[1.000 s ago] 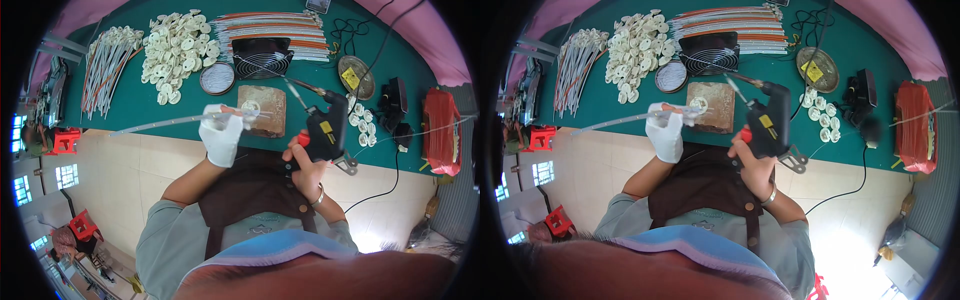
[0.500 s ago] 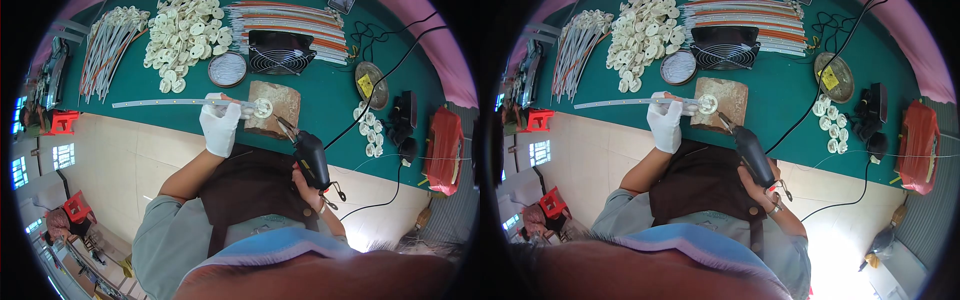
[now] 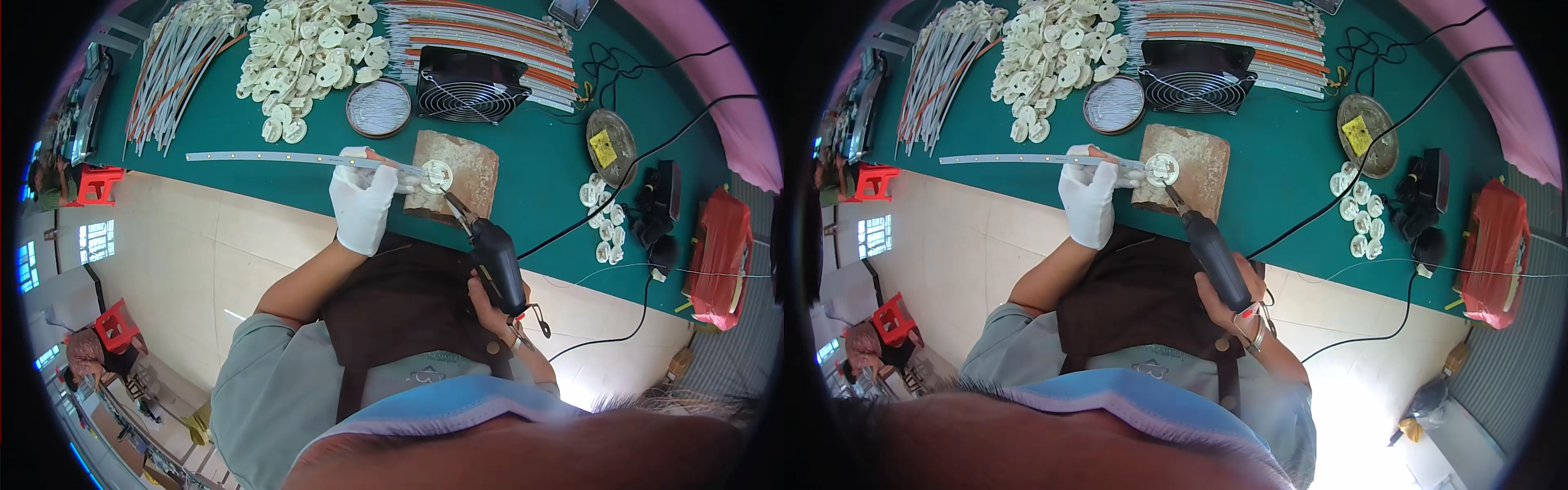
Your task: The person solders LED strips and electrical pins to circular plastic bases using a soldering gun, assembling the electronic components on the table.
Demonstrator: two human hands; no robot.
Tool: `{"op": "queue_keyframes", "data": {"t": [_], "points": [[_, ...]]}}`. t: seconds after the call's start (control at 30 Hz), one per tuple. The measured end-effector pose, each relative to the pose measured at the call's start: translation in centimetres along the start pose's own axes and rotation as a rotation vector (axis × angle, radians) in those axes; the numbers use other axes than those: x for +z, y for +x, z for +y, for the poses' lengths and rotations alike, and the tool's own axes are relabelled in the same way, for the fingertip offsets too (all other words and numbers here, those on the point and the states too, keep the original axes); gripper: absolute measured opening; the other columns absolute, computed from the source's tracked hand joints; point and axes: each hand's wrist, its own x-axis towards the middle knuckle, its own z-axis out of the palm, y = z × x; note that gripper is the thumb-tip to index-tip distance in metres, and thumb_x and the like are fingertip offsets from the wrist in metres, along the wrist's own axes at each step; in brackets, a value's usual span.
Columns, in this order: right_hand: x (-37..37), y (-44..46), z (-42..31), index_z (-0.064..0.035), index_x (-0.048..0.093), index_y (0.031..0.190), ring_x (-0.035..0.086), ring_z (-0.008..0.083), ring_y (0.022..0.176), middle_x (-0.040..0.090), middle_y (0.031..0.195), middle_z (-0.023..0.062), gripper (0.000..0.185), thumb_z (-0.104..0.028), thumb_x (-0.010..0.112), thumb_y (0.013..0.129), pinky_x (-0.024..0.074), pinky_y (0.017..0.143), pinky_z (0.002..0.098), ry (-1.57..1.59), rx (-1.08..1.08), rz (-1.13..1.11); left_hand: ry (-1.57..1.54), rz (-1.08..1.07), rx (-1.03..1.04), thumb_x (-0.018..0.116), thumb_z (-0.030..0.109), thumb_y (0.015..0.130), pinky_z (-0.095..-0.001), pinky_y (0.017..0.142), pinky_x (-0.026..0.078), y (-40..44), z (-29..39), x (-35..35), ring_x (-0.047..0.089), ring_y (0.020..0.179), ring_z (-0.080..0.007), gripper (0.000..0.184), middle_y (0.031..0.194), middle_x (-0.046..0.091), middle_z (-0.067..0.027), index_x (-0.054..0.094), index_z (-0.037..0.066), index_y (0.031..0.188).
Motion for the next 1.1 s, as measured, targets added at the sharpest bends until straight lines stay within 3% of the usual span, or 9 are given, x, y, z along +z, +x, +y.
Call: {"op": "queue_keyframes", "data": {"t": [0.13,0.33,1.1], "points": [[0.5,-0.7,1.4,-0.0003,0.061,0.105,0.067,0.0244,0.070,0.065,0.086,0.0123,0.037,-0.017,0.075,0.074,0.0526,0.063,0.0316,0.061,0.112,0.009,-0.003,-0.064,-0.023,0.054,-0.003,0.089,-0.0327,0.068,0.060,0.2,-0.1,-0.6,0.068,0.077,-0.0257,0.018,0.089,0.058,-0.0131,0.041,0.001,0.101],[0.9,-1.3,3.1,0.0001,0.061,0.105,0.068,0.0231,0.071,0.067,0.086,0.0117,0.039,-0.017,0.076,0.074,0.0531,0.064,0.0308,0.044,0.046,0.048,-0.002,-0.015,0.000,0.053,-0.002,0.088,-0.0325,0.064,0.059,0.2,-0.3,-0.3,0.068,0.071,-0.0251,0.015,0.086,0.058,-0.0127,0.045,0.000,0.101],[1.3,-1.3,3.7,-0.0002,0.064,0.097,0.067,0.0194,0.067,0.067,0.079,0.0096,0.030,-0.014,0.076,0.073,0.0521,0.061,0.0295,0.126,0.114,0.050,-0.049,-0.060,-0.022,0.056,-0.001,0.089,-0.0342,0.068,0.060,0.2,-0.3,-0.9,0.068,0.077,-0.0259,0.022,0.090,0.057,-0.0123,0.041,0.000,0.104]]}}
